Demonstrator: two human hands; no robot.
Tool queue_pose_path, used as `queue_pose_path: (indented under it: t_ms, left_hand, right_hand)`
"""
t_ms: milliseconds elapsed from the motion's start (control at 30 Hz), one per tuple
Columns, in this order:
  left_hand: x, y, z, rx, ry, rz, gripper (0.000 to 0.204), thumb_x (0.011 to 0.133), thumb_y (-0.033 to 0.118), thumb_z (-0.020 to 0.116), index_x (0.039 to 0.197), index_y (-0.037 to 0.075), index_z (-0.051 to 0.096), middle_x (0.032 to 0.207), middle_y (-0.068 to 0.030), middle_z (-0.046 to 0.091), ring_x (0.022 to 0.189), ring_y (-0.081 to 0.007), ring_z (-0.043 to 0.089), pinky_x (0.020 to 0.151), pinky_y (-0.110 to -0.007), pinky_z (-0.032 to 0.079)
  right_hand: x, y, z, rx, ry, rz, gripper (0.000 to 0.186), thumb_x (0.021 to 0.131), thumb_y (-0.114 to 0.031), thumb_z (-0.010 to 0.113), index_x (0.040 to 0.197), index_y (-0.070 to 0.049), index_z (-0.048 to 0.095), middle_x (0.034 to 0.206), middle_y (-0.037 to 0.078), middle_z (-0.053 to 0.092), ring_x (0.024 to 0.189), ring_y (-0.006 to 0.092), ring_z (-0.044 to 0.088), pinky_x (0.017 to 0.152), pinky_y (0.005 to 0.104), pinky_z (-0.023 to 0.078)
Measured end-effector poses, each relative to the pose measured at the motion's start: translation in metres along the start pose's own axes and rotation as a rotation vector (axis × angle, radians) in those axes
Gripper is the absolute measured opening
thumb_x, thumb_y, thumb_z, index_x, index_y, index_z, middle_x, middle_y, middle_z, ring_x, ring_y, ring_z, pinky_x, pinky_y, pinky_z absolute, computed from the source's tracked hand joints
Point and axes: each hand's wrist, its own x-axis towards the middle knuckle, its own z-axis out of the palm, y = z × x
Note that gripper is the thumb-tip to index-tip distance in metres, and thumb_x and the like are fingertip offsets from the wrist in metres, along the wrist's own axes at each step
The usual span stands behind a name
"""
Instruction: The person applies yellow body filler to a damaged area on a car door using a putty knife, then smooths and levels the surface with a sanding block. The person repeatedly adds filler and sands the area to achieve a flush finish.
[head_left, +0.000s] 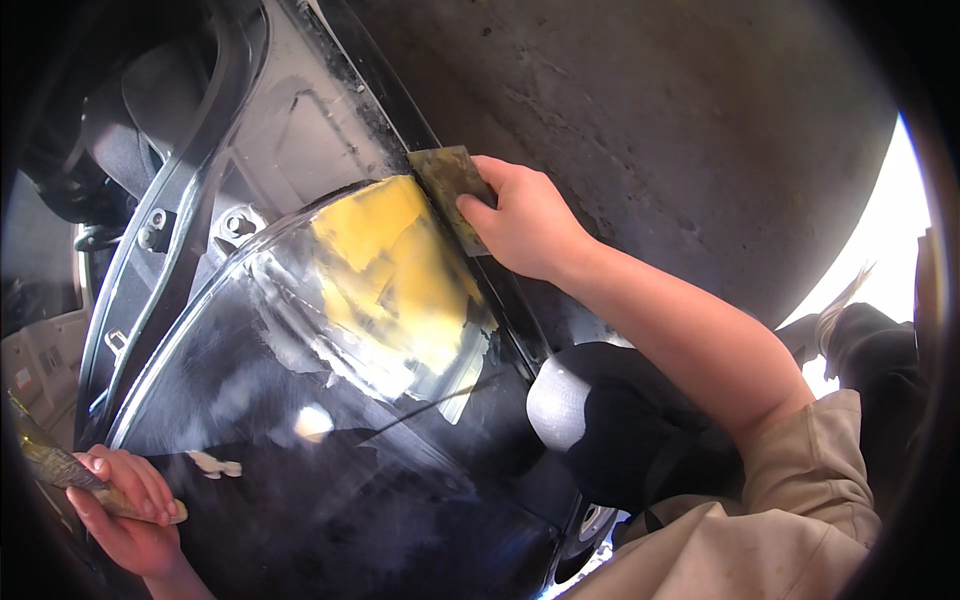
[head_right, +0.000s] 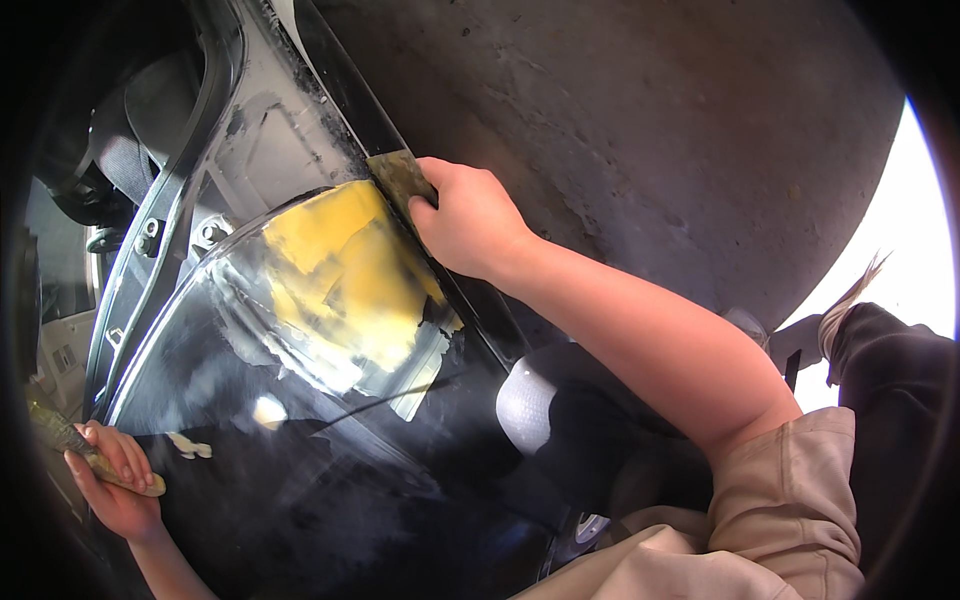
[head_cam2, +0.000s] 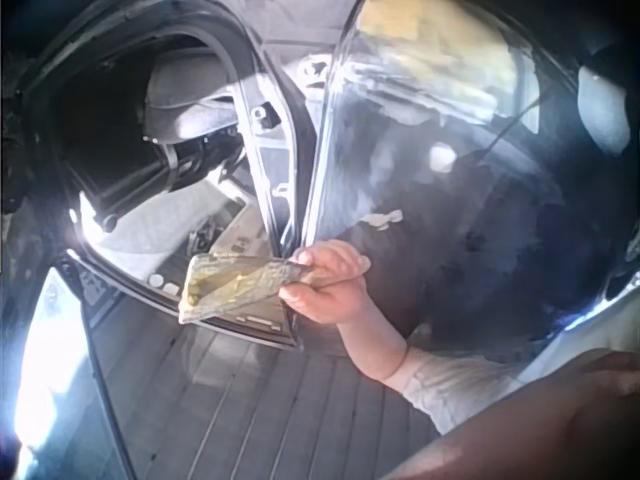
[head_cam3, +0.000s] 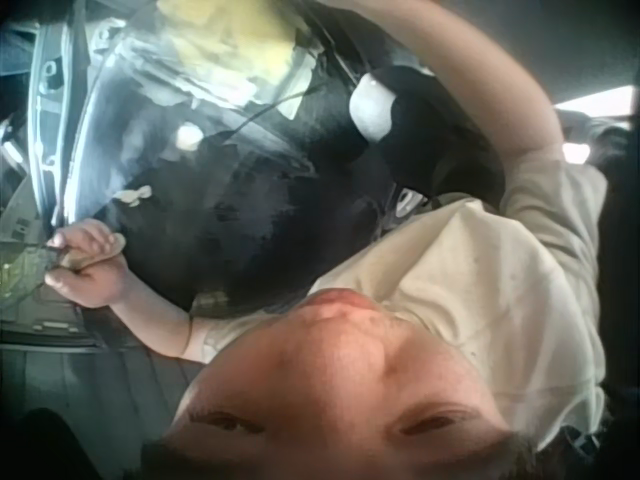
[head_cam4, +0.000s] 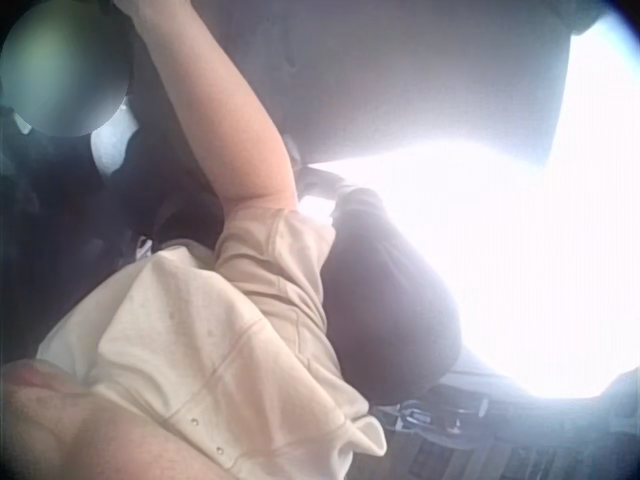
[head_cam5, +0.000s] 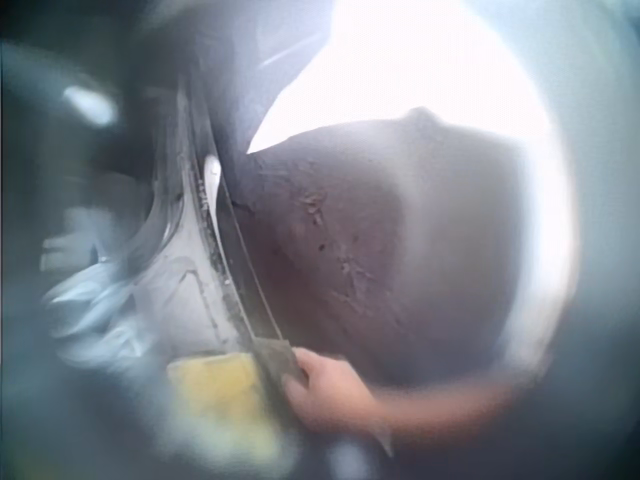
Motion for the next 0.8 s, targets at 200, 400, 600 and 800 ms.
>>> queue_pose_path:
  t_ms: [200,400,600,800]
  left_hand:
    - [-0.001,0.001,0.004,-0.009,0.007,-0.014,0.043,0.117,0.038,0.033,0.113,0.001,0.054,0.068,-0.0065,0.049,0.044,-0.013,0.042,0.04,-0.024,0.042]
    - [0.001,0.002,0.003,-0.003,-0.033,-0.013,0.044,0.117,0.039,0.032,0.114,0.001,0.054,0.067,-0.0067,0.049,0.044,-0.0134,0.042,0.041,-0.024,0.041]
    - [0.0,0.003,0.004,0.006,-0.008,-0.009,0.044,0.116,0.039,0.032,0.115,0.001,0.054,0.067,-0.0067,0.049,0.046,-0.0133,0.042,0.041,-0.023,0.041]
    - [0.001,0.002,0.003,0.006,-0.028,-0.012,0.043,0.116,0.038,0.032,0.114,0.001,0.055,0.068,-0.0069,0.05,0.045,-0.0131,0.043,0.041,-0.024,0.041]
  right_hand:
    - [0.0,-0.003,0.004,0.008,-0.035,0.009,0.03,0.099,-0.013,0.061,0.127,-0.005,0.068,0.1,0.014,0.075,0.092,0.0247,0.07,0.086,0.0381,0.054]
    - [-0.007,-0.009,0.001,0.072,-0.045,-0.001,0.029,0.099,-0.014,0.061,0.125,-0.008,0.07,0.101,0.017,0.075,0.095,0.0327,0.072,0.088,0.042,0.055]
    - [-0.011,-0.011,-0.002,0.106,0.034,-0.061,0.028,0.096,-0.013,0.061,0.12,-0.005,0.071,0.094,0.017,0.075,0.087,0.0328,0.073,0.083,0.041,0.055]
    - [-0.009,-0.006,0.003,0.048,0.047,0.018,0.029,0.095,-0.013,0.061,0.121,-0.005,0.07,0.092,0.018,0.075,0.086,0.0343,0.072,0.082,0.0424,0.055]
